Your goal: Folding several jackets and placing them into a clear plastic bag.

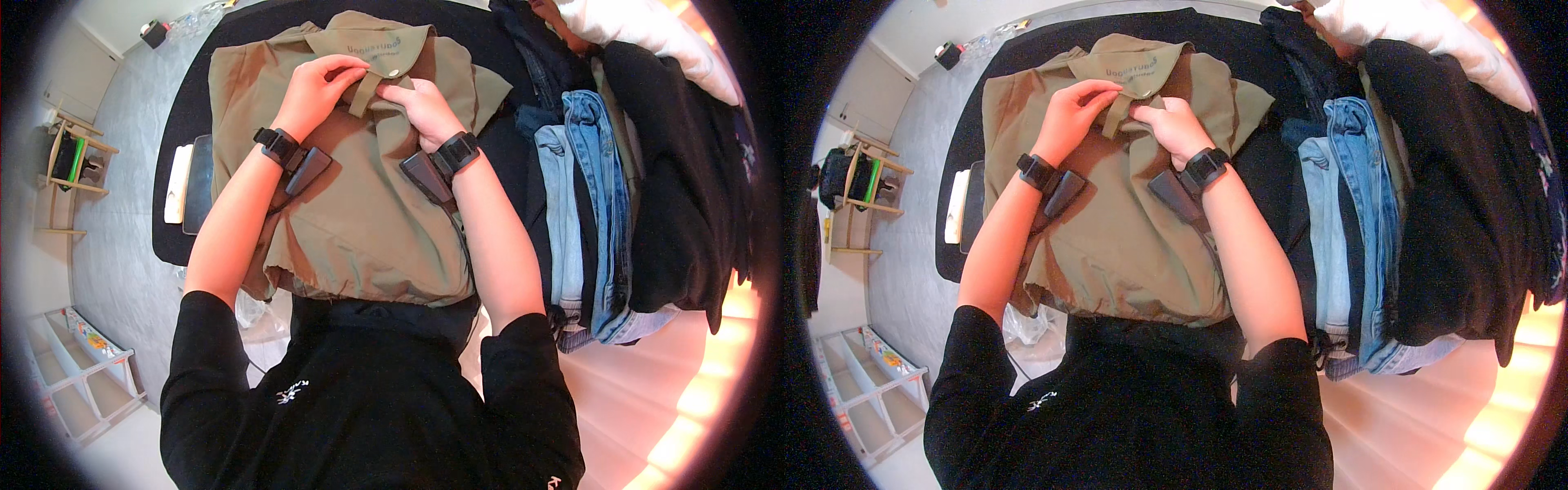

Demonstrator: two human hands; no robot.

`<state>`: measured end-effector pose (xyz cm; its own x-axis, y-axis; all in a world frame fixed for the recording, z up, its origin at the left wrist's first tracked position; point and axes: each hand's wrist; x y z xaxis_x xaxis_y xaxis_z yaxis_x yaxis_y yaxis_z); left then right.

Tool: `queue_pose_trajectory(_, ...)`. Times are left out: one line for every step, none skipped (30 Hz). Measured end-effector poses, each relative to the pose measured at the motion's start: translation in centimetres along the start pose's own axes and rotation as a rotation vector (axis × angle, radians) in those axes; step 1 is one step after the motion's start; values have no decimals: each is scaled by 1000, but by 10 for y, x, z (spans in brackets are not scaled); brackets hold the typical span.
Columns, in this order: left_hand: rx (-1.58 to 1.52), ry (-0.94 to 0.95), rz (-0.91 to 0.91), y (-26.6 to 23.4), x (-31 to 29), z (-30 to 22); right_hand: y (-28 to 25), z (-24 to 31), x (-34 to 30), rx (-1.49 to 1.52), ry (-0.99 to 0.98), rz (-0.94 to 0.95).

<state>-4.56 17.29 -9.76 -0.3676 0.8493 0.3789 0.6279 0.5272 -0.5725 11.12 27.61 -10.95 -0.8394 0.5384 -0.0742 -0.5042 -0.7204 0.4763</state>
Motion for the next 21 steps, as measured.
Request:
queue_pose_trajectory(1,5,1,0,0,-1,0,1,0,47,30,-19)
queue_pose_trajectory(1,4,2,0,0,-1,1,2,-1,95,60,-37)
queue_pose_trajectory(19,29,3,0,0,0,0,3,-1,95,60,-38)
queue_pose_trajectory(37,54,4,0,0,-1,-1,4,-1,115,75,-27)
queue_pose_trajectory(37,53,3,-1,0,-1,-1,5,-1,134,89,-17)
queue_pose_trajectory(40,55,5,-1,0,-2,-2,5,-1,134,90,-16)
queue_pose_trajectory(43,57,6,-1,-1,-3,-4,5,0,153,100,-15)
queue_pose_trajectory(43,56,5,0,0,-2,-5,4,1,173,110,-13)
queue_pose_trajectory(42,75,-6,0,0,-1,-5,3,1,172,112,-12)
queue_pose_trajectory(41,94,-17,0,0,-1,-6,2,2,174,98,-7)
queue_pose_trajectory(41,93,-20,0,0,-1,-6,2,3,176,85,-2)
queue_pose_trajectory(40,92,-19,0,0,-2,-7,2,3,174,87,1)
queue_pose_trajectory(40,90,-18,0,0,-2,-8,3,3,181,103,1)
queue_pose_trajectory(40,89,-21,0,1,-1,-9,3,3,188,119,1)
queue_pose_trajectory(29,93,-16,0,1,0,-8,4,2,187,122,4)
queue_pose_trajectory(18,98,-11,0,1,1,-7,6,1,186,126,-10)
queue_pose_trajectory(19,95,-14,0,0,2,-6,6,0,185,132,-24)
queue_pose_trajectory(11,85,-8,0,0,1,-5,6,-1,183,133,-21)
queue_pose_trajectory(4,74,-3,0,0,0,-5,6,-1,172,121,-34)
queue_pose_trajectory(4,72,-7,0,0,1,-4,6,-1,160,108,-46)
queue_pose_trajectory(-3,82,-13,1,0,1,-5,5,0,158,109,-42)
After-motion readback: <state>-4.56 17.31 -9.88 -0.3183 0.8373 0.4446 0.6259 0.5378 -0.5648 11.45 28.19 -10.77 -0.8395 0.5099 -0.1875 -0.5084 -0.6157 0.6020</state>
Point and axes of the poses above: each hand's wrist, its own x-axis towards the middle knuckle, its own y-axis out of the palm, z = x × y, and after that the axes turned 11 degrees about x, right-handed
